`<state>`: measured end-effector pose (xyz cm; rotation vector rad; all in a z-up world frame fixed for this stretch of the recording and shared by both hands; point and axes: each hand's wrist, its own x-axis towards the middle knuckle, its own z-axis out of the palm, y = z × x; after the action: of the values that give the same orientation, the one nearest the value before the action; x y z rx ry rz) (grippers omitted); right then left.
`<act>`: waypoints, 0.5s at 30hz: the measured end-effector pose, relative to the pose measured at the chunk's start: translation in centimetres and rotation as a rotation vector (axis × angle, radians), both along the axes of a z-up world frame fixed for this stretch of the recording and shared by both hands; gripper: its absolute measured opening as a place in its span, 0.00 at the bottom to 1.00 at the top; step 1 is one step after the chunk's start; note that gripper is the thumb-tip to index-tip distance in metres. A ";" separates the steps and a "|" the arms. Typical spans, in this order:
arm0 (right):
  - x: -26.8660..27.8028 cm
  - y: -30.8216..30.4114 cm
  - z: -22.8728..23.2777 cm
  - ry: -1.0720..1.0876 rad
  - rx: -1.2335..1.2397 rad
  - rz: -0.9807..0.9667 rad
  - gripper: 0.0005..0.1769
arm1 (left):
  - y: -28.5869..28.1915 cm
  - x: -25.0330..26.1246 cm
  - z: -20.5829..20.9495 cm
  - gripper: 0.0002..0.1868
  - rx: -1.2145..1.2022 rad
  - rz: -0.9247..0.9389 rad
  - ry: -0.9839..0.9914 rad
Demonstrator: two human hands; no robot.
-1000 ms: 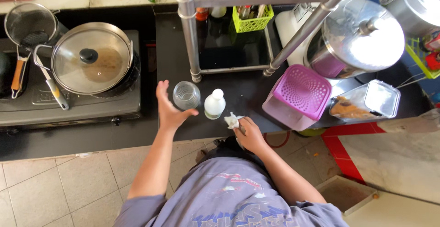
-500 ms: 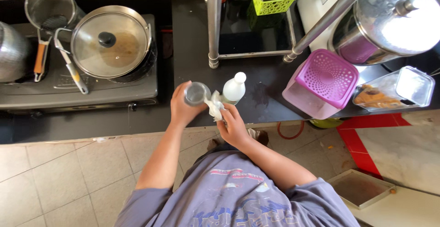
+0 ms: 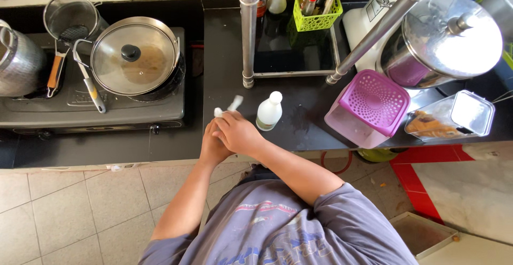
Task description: The person wipes several glass jars and plastic containers with a cloth, then places them on a metal shelf. The person also moves a green basket and a white bottle, arranging them on the shelf. The person handles a plastic container with a lid and places it on the shelf.
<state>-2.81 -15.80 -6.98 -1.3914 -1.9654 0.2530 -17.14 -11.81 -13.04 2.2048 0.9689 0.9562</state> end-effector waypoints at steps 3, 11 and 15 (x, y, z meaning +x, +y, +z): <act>0.4 0.3 0.2 -0.067 0.183 0.082 0.19 | 0.3 0.1 -0.6 0.32 0.170 -0.024 0.030; -0.5 -1.5 -0.8 -0.252 0.405 0.214 0.12 | 0.5 -0.9 -3.5 0.30 -0.334 -0.144 -0.233; 0.0 -3.9 -1.9 -0.076 0.467 0.297 0.17 | 0.9 -0.9 -3.3 0.30 -0.012 -0.113 -0.216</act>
<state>-2.81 -19.73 -8.83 -0.8226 -2.1179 -0.1242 -18.04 -10.93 -16.35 2.0715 0.7409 1.1046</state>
